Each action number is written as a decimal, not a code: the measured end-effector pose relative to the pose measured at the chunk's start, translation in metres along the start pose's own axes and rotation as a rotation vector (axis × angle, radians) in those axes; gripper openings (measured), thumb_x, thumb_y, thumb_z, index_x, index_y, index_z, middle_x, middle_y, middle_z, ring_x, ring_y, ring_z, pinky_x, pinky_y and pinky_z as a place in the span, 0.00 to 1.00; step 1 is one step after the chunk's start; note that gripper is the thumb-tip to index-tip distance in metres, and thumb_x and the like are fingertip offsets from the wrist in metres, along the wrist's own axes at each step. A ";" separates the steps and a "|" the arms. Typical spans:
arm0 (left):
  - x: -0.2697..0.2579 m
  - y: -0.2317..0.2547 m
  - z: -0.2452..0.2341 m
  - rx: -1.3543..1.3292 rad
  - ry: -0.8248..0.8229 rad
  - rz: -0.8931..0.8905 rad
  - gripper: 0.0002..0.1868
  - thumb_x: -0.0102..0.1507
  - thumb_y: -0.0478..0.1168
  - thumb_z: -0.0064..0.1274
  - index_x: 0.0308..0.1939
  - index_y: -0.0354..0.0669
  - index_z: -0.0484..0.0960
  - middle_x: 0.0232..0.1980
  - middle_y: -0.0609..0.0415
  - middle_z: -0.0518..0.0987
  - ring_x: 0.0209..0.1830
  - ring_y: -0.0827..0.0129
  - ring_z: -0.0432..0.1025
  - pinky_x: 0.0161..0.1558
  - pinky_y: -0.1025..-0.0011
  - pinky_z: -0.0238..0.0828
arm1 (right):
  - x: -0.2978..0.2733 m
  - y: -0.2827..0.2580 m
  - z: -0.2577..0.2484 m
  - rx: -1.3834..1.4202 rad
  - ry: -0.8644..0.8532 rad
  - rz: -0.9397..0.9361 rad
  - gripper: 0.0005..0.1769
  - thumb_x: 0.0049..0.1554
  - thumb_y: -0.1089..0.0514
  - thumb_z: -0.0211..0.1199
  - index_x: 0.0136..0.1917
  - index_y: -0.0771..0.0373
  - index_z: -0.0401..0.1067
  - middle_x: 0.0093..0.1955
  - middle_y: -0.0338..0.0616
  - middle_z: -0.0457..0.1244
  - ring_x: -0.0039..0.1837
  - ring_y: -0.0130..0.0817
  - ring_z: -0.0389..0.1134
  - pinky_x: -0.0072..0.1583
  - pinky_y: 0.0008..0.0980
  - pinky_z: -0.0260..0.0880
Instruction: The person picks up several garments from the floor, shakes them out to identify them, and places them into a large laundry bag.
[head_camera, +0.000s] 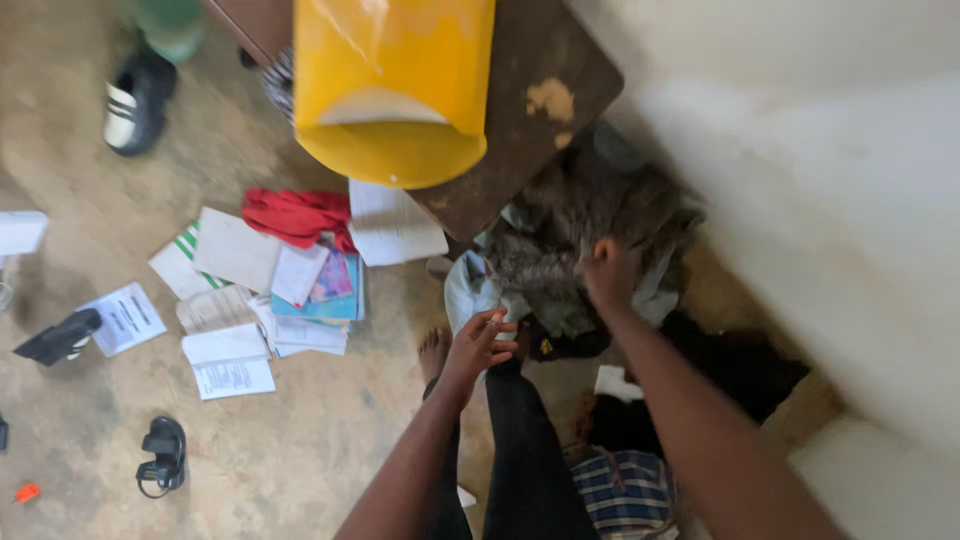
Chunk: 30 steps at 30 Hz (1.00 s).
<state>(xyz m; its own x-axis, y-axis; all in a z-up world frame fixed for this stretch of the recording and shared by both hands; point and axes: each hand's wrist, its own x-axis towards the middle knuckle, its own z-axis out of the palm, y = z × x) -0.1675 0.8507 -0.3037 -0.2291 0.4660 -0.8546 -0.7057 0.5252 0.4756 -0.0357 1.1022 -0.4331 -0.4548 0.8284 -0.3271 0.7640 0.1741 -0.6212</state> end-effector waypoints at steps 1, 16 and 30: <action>-0.014 0.018 0.008 -0.033 0.005 -0.012 0.34 0.66 0.61 0.47 0.72 0.50 0.67 0.62 0.52 0.78 0.54 0.63 0.77 0.56 0.60 0.76 | -0.024 -0.032 -0.025 0.029 0.083 -0.131 0.22 0.54 0.67 0.64 0.34 0.57 0.51 0.30 0.42 0.44 0.31 0.34 0.46 0.38 0.37 0.54; -0.175 0.037 -0.073 -0.151 -0.248 0.116 0.32 0.62 0.40 0.51 0.71 0.43 0.65 0.69 0.47 0.70 0.67 0.53 0.67 0.63 0.57 0.66 | -0.368 -0.342 -0.169 0.659 -0.709 0.104 0.16 0.57 0.41 0.62 0.41 0.55 0.70 0.37 0.38 0.63 0.41 0.32 0.65 0.46 0.36 0.66; -0.367 0.076 -0.171 1.203 -0.907 0.584 0.39 0.61 0.48 0.67 0.70 0.32 0.68 0.66 0.41 0.77 0.65 0.55 0.72 0.63 0.62 0.69 | -0.487 -0.402 -0.121 0.805 0.033 0.660 0.43 0.53 0.52 0.70 0.77 0.62 0.58 0.65 0.55 0.65 0.61 0.46 0.70 0.59 0.48 0.75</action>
<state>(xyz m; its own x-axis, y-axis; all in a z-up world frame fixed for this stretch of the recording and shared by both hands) -0.2518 0.5977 0.0107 0.4951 0.8089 -0.3170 0.3390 0.1561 0.9278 -0.0658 0.6933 0.0621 -0.0355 0.6459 -0.7626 0.3197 -0.7156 -0.6210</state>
